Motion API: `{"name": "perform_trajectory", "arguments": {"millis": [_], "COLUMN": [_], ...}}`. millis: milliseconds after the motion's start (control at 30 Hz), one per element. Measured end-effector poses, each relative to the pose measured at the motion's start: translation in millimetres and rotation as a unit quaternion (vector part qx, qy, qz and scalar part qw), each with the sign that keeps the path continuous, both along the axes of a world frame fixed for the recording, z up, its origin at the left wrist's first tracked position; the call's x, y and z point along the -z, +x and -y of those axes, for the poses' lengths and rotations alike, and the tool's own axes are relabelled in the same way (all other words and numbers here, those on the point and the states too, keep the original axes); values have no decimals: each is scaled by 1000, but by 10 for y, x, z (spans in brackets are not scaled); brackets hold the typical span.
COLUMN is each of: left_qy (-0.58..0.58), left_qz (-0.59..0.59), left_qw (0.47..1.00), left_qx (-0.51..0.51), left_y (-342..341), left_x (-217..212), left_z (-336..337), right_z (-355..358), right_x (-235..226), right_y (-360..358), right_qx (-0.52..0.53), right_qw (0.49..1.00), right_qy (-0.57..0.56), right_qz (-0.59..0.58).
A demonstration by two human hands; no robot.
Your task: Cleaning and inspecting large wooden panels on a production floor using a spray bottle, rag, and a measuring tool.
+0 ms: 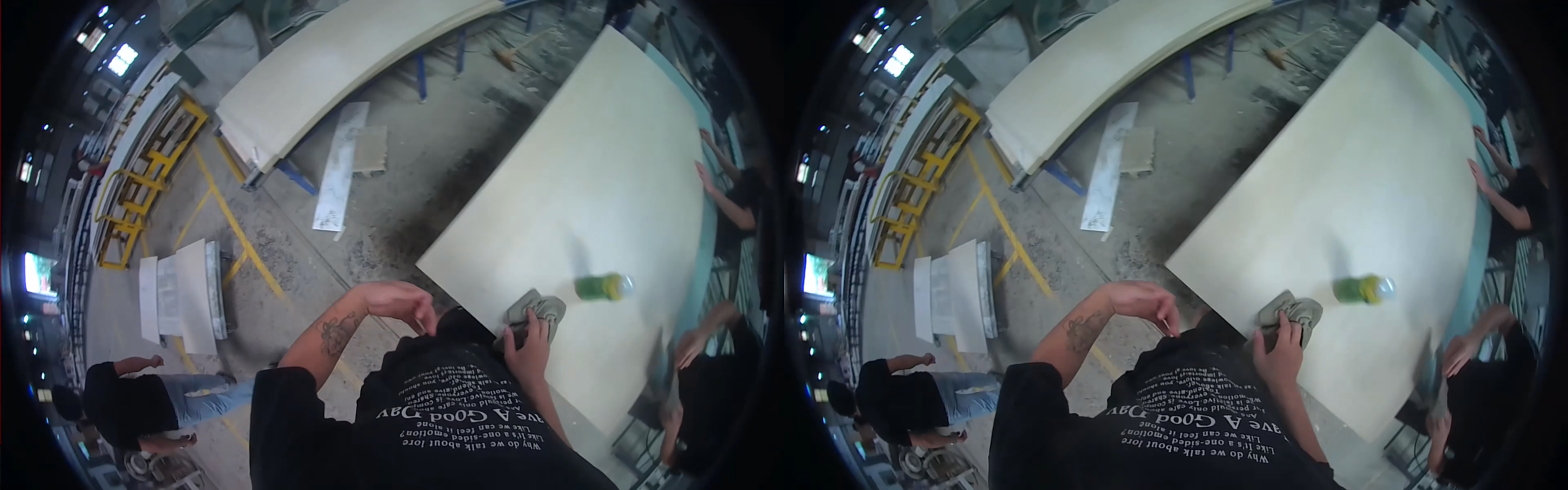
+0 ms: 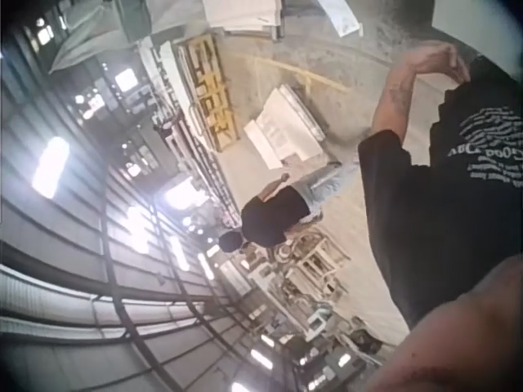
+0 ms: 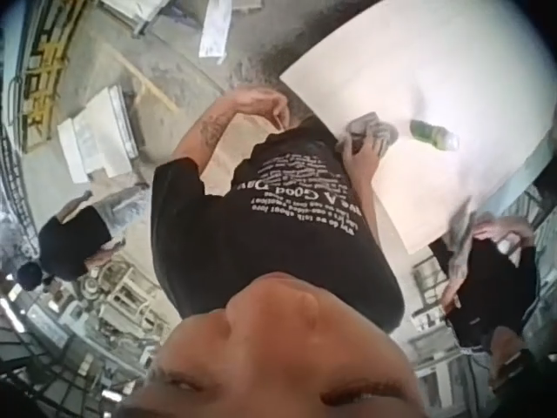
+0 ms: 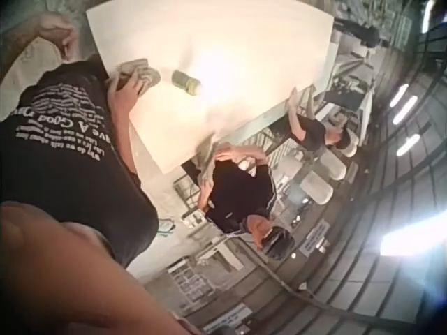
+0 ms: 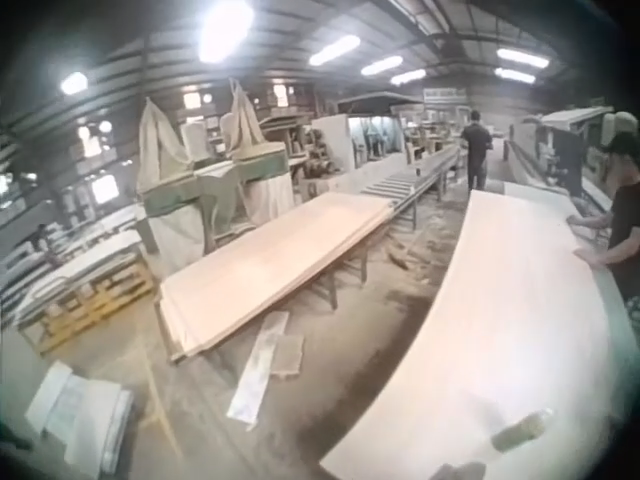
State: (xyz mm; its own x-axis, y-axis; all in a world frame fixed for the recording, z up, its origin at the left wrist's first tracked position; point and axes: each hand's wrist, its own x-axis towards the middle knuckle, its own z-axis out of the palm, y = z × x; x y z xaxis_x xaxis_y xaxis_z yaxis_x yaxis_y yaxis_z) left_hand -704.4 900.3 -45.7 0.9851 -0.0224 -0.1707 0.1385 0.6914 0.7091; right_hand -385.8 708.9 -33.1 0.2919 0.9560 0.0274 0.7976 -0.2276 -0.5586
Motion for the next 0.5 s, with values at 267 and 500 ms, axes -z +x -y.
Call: {"name": "perform_trajectory", "arguments": {"millis": [267, 500], "left_qy": [-93, 479], "left_qz": [-437, -705], "left_qw": [750, 352], "left_qx": [-487, -387], "left_y": [-2317, -4497], "left_x": [1206, 2116], "left_z": [-1561, -3794], "right_z": [-1639, -2180], "right_x": [-180, -852], "right_y": [-682, -1081], "right_qx": [98, 265], "right_qw": [995, 959], "right_qy": [-23, -57], "right_qz": [-18, 89]}}
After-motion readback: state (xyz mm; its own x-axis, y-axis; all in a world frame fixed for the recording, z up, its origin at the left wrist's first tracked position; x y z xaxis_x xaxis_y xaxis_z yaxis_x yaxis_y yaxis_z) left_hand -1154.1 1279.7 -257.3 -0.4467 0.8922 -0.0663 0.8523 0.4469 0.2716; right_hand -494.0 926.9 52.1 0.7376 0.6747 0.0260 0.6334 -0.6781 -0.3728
